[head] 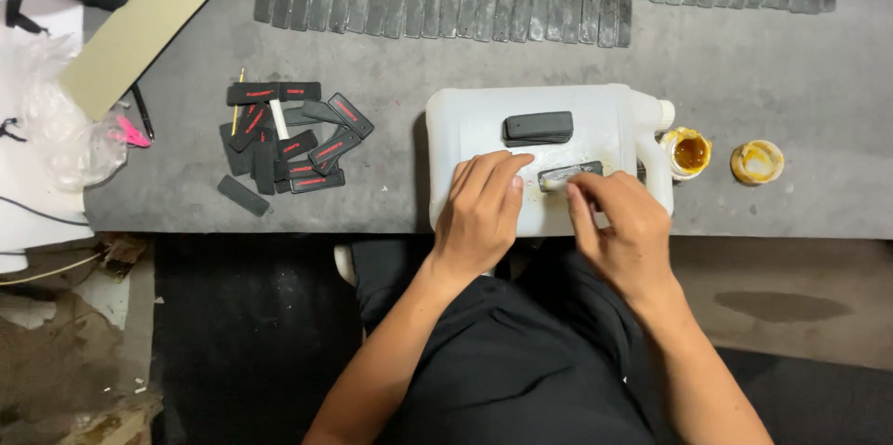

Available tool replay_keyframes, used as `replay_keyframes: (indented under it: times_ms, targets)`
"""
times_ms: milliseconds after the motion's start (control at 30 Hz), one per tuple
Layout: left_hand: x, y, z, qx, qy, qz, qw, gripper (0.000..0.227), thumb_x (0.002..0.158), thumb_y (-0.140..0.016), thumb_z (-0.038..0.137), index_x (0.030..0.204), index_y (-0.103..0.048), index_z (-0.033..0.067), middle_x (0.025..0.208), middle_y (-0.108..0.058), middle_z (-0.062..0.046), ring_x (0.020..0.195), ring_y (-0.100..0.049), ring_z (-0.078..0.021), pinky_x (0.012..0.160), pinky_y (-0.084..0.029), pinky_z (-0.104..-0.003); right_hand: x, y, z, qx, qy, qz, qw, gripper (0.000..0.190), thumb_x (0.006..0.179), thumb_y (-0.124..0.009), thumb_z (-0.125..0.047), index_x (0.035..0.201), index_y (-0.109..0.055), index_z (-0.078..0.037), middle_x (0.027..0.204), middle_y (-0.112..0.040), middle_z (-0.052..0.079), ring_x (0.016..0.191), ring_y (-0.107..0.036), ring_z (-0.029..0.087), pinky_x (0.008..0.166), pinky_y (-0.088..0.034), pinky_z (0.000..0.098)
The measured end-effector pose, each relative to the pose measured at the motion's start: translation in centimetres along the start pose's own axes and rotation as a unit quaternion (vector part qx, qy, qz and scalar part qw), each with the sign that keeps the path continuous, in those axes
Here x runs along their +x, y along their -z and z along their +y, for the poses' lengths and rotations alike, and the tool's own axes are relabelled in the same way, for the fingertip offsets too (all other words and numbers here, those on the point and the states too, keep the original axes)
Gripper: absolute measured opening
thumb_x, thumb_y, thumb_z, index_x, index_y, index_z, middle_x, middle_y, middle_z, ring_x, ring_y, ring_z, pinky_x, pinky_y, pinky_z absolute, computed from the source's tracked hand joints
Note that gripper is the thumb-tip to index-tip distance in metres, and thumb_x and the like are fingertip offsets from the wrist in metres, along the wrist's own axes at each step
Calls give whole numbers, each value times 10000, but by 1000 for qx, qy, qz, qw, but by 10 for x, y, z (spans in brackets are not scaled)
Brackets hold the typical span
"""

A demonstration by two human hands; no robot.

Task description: Applying glue to small leather pieces and arranging them in a grid pattern on a table.

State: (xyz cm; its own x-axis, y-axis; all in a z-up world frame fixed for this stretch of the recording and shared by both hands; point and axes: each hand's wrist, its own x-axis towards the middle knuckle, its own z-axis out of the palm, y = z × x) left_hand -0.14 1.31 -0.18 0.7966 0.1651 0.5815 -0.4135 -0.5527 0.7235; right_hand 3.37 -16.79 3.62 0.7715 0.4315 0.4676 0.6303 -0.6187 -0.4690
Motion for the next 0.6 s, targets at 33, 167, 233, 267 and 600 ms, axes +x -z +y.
replay_keyframes:
  times_ms: [33, 167, 233, 267, 600]
  targets:
    - [0, 0, -1, -7, -1, -1, 1000, 268, 1074, -439, 73, 1205, -665, 10, 979, -615, -129, 930, -665, -335, 838, -534, -425, 2, 3, 0, -29, 17, 0, 999, 29, 988, -734, -3, 1002, -754, -18, 696, -657, 97, 633, -610, 274, 608, -523, 373]
    - [0, 0, -2, -25, 3, 1, 1000, 286, 1086, -410, 80, 1225, -651, 15, 987, -611, -126, 944, -665, -335, 845, -531, -424, 8, -3, -1, -1, 2, -6, 1000, 66, 1001, -712, 33, 1009, -760, -12, 691, -662, 85, 620, -622, 253, 597, -518, 355]
    - [-1, 2, -2, -27, 7, -2, 1000, 295, 1087, -394, 68, 1232, -645, 10, 990, -614, -129, 947, -667, -335, 853, -532, -421, 5, -2, -3, 11, 4, -30, 999, 40, 976, -736, -4, 972, -761, -34, 676, -658, 72, 621, -618, 249, 603, -519, 357]
    - [-1, 3, -2, -25, 8, -2, 1000, 295, 1087, -394, 68, 1232, -645, 10, 990, -614, -129, 947, -667, -335, 853, -532, -421, 7, -1, -2, 13, 5, -31, 999, 40, 976, -736, -4, 972, -761, -34, 676, -658, 72, 621, -618, 249, 603, -519, 357]
    - [-3, 3, -2, -32, 18, -4, 999, 297, 1084, -397, 50, 1253, -639, 12, 1002, -616, -126, 949, -664, -330, 874, -536, -422, -2, 6, 0, -21, 12, -20, 999, 53, 979, -734, 27, 1004, -752, -16, 726, -660, 105, 657, -618, 285, 631, -525, 389]
